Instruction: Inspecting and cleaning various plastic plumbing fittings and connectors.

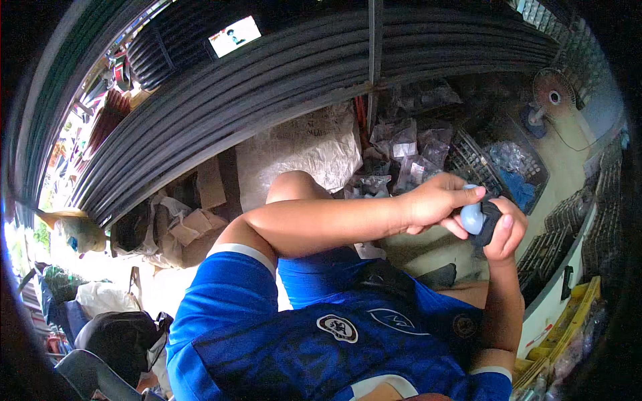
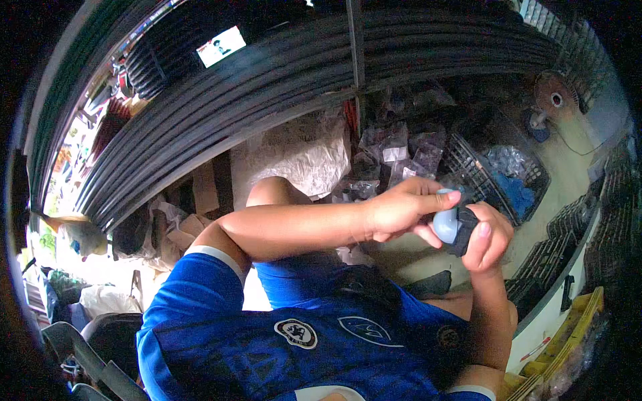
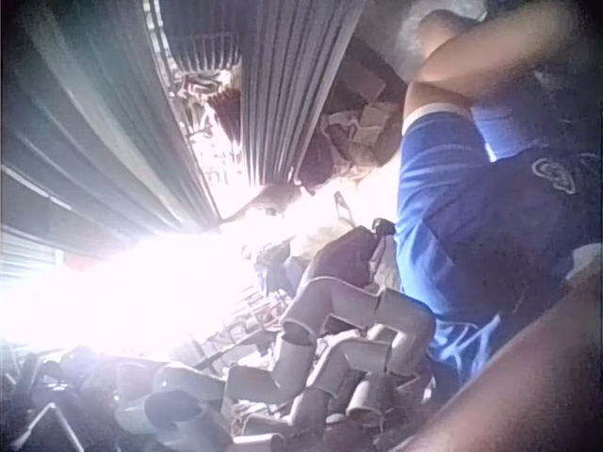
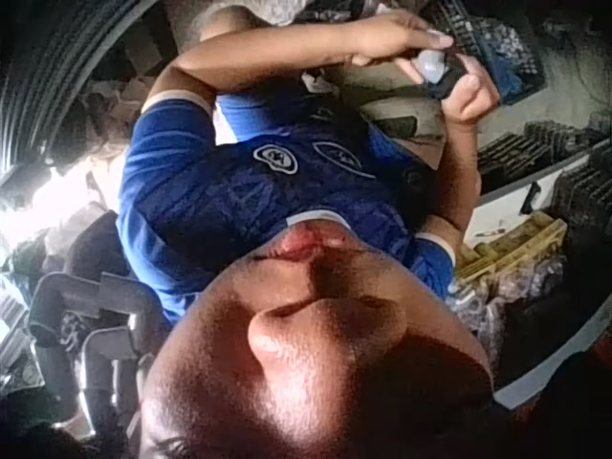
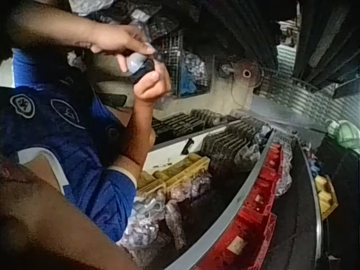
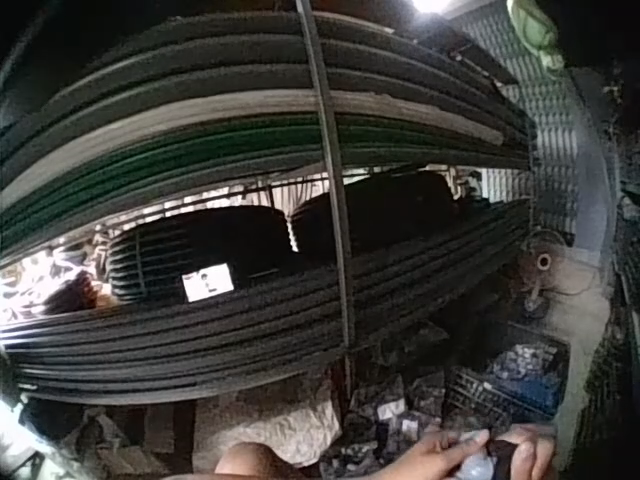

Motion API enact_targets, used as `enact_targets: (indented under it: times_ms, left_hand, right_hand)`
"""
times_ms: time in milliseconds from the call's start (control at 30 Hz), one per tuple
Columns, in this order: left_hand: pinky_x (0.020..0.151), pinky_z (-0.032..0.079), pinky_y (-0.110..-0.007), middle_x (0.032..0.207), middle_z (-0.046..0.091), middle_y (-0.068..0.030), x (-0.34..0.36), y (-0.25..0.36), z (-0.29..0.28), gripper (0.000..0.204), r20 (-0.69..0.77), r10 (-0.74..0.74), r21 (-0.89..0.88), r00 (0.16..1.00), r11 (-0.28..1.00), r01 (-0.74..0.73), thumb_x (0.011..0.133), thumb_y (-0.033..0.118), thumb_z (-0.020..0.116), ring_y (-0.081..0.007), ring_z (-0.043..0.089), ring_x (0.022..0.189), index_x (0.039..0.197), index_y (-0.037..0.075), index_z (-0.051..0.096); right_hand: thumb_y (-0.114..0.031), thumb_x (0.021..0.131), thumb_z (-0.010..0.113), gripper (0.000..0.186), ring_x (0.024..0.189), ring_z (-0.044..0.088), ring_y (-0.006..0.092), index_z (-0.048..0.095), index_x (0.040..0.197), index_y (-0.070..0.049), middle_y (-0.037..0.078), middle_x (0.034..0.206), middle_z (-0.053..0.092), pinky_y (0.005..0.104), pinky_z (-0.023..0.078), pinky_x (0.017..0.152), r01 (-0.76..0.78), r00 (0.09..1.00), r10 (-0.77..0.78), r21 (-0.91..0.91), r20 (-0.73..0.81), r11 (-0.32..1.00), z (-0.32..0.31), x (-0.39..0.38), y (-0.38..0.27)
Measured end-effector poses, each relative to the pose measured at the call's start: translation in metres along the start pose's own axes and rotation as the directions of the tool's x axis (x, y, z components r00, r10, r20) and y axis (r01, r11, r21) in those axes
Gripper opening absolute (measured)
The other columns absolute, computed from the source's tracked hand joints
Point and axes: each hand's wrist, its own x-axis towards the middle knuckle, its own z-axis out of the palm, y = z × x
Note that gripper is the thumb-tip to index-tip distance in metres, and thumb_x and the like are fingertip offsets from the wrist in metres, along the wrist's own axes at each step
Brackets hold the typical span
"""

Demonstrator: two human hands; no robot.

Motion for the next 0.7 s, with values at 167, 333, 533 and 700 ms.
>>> enact_targets:
  times_ms: [167, 333, 533, 700]
  left_hand:
    - [0.063, 0.065, -0.032, 0.089, 0.07, -0.0107, 0.005, -0.016, 0.003, 0.047, 0.1, -0.191, -0.296, 0.977, 0.931, 0.212, 0.101, 0.045, 0.061, -0.019, 0.071, 0.069, 0.11, -0.001, 0.064]
    - [0.059, 0.061, -0.027, 0.091, 0.069, -0.0095, 0.006, -0.012, 0.007, 0.042, -0.098, 0.019, -0.045, 0.995, 0.999, -0.024, 0.101, 0.042, 0.062, -0.0171, 0.071, 0.07, 0.116, 0.003, 0.061]
    - [0.085, 0.052, -0.043, 0.101, 0.064, -0.0159, 0.003, 0.002, 0.0, 0.043, 0.305, 0.758, 0.751, 0.576, 0.181, -0.635, 0.085, 0.029, 0.079, -0.0334, 0.065, 0.095, 0.114, 0.004, 0.059]
    - [0.078, 0.05, -0.045, 0.094, 0.056, -0.0125, -0.004, 0.002, 0.003, 0.04, 0.522, 0.675, 0.774, 0.522, -0.117, -0.622, 0.086, 0.027, 0.075, -0.0356, 0.059, 0.085, 0.117, 0.007, 0.06]
  right_hand:
    - [-0.037, 0.1, 0.042, 0.049, 0.067, 0.065, 0.0392, 0.066, 0.091, 0.004, 0.02, 0.078, 0.065, 0.0449, 0.05, 0.063, 0.189, 0.98, -0.197, -0.18, -0.023, 0.965, -0.009, 0.0, -0.008]
    - [-0.033, 0.1, 0.05, 0.035, 0.073, 0.055, 0.0214, 0.056, 0.098, 0.002, 0.01, 0.082, 0.054, 0.0336, 0.045, 0.068, -0.226, 0.973, 0.221, 0.104, 0.062, 0.968, -0.003, 0.0, -0.003]
    - [-0.026, 0.105, 0.049, 0.029, 0.082, 0.05, 0.0118, 0.056, 0.093, 0.0, 0.004, 0.087, 0.053, 0.0284, 0.042, 0.077, -0.646, 0.763, 0.575, 0.392, 0.296, 0.655, 0.017, -0.003, 0.017]
    - [-0.035, 0.105, 0.054, 0.033, 0.095, 0.055, 0.0102, 0.063, 0.11, -0.003, 0.001, 0.101, 0.06, 0.0275, 0.045, 0.087, -0.796, 0.493, 0.793, 0.554, 0.358, 0.244, 0.026, -0.019, 0.026]
